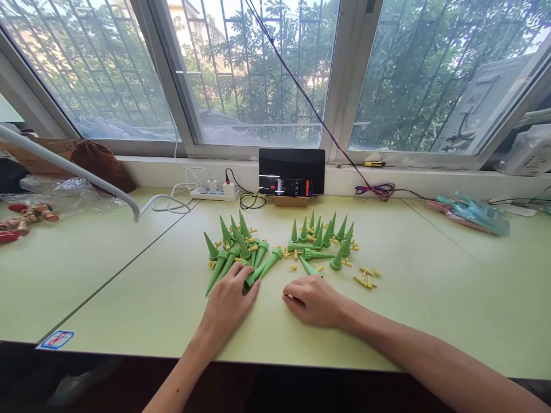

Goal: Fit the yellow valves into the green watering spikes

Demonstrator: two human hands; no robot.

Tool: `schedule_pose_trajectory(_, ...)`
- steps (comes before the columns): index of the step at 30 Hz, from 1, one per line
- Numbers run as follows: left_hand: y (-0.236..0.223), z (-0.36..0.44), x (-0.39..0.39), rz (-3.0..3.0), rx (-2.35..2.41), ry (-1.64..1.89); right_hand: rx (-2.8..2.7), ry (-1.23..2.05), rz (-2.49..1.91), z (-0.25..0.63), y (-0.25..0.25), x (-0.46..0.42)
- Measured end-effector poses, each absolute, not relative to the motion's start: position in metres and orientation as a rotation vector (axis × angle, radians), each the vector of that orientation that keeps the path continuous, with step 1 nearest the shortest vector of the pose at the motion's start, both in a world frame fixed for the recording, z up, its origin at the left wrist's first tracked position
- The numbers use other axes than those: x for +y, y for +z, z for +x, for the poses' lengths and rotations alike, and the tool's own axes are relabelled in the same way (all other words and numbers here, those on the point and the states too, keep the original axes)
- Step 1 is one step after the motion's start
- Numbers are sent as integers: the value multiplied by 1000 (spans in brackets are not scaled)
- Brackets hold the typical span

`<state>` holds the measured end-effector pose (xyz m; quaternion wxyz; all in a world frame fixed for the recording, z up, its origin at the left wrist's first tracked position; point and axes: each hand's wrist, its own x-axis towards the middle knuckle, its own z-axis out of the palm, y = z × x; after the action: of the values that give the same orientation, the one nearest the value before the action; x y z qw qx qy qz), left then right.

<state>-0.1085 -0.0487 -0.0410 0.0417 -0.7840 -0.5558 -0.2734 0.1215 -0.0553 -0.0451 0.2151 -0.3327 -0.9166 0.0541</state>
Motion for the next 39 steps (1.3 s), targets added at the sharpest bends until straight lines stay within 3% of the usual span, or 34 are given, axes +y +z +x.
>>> schedule_pose_trajectory(11, -9, -111, -47, -2389, -1693, -1020, -2511, 134, -991, 119, -44, -55)
schedule_pose_trajectory(17, 31, -60, -13, -2603, -1735, -1702, -2356, 68, -1124, 120, -48, -51)
schedule_pose_trajectory(22, 17, -16, 20, -2728, -1592, -2363, -2301, 6, -1137, 122, -48, -49)
schedule_pose_trajectory(28, -20, -12, 20, -2746, -1706, -2605, -2149, -50, -1127, 127, -42, -46)
schedule_pose_trajectory(34, -14, -14, 19, -2658, -1758, -3136, -1944, -65, -1280, 148, -31, -33)
schedule_pose_trajectory(39, -11, -15, 20, -2784, -1771, -3268, -1863, -100, -1344, 169, -23, -25)
